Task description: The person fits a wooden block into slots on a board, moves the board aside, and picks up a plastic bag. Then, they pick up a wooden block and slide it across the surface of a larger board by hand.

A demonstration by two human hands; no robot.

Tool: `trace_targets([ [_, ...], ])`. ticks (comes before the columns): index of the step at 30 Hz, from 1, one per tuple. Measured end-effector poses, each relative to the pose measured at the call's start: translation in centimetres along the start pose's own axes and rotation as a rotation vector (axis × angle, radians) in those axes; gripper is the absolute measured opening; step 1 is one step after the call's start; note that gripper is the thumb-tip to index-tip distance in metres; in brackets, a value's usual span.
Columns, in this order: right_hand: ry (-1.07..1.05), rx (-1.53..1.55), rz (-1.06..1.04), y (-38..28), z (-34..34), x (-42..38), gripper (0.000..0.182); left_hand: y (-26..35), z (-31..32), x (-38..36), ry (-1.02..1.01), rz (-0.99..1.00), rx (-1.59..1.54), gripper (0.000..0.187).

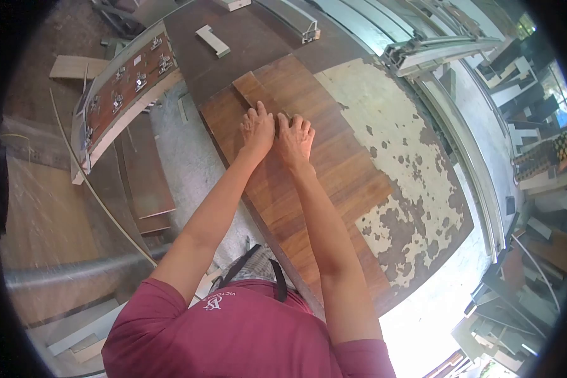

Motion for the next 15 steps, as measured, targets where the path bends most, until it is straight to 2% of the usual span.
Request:
trace_targets([
  [3,0.004,0.019,-0.02,0.9,-2.2,-3.4,0.052,1.4,-0.1,-3.7,-0.027,0.021,-0.052,0.056],
  [7,0.028,0.018,-0.011,3.7,-7.8,-12.1,0.05,5.7,-1.3,-13.5,-0.135,0.108,-0.018,0.067],
  [10,0.001,0.007,0.035,6.1,-11.9,-18.8,0.056,8.9,-1.5,-20.3,-0.165,0.193,-0.063,0.072],
  [15,0.004,-0.034,0.121,8.7,-16.3,-27.1,0.06,13.1,-1.5,-28.3,-0.287,0.364,-0.082,0.069],
])
Point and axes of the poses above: each hand's wrist, its own x-axis towards the middle knuckle, its own z-axis out of the palm, y = z × x, the point moved 7 cm from there along x, towards the middle knuckle, and after that the axes turned 1 degree about z, right-handed, at the moved point
